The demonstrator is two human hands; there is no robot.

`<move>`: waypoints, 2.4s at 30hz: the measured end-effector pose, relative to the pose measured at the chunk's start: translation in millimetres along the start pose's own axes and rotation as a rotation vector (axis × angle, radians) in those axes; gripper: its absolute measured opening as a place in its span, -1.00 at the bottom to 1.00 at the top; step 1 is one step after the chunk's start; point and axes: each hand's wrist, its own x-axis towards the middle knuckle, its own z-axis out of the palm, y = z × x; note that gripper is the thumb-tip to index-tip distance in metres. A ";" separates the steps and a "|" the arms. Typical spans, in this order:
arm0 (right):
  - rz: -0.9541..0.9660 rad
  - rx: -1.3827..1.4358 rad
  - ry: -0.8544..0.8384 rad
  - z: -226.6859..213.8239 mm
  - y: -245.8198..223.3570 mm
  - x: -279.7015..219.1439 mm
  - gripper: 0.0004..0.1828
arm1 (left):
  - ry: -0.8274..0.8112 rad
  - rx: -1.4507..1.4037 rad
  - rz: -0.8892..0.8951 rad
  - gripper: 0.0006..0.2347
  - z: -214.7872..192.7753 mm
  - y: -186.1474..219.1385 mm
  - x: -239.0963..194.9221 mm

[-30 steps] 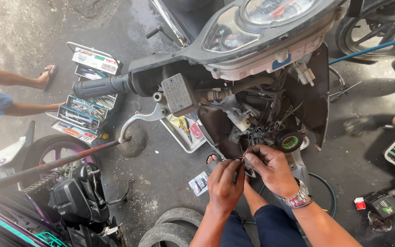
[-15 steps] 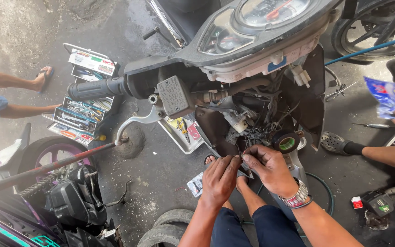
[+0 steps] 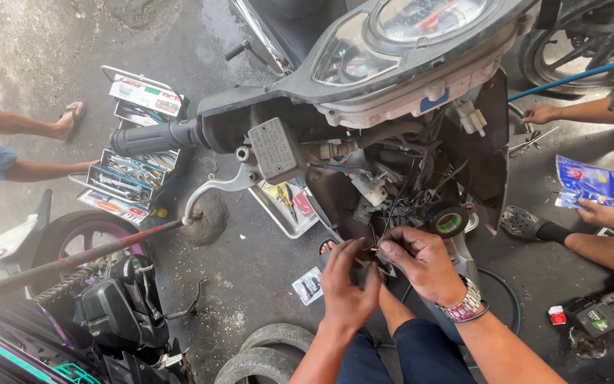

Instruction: The person is working on the wiring of a motorcycle, specifically focusing on the area near the front wheel and handlebars. They are seen handling wires and using electrical tape to secure connections.

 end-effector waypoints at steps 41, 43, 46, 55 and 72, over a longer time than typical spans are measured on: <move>0.002 0.029 -0.003 0.1 1.2 2.6 -0.88 | 0.010 -0.022 0.245 -0.85 10.4 0.9 6.3; -0.002 0.025 -0.002 -0.8 0.1 3.2 -0.88 | -0.082 -0.659 -0.305 -0.88 18.7 -14.6 6.9; 0.004 0.032 -0.005 -0.2 0.1 2.4 -0.87 | -0.162 -0.899 -0.638 -0.83 12.1 -8.3 4.8; 0.032 0.008 -0.008 -1.9 -10.9 -1.6 -0.81 | 0.087 0.091 0.206 -0.96 12.3 -3.1 4.9; 0.071 0.145 0.062 -9.3 11.2 -22.8 -0.76 | -0.513 -0.989 -0.329 -0.69 20.1 -57.7 22.7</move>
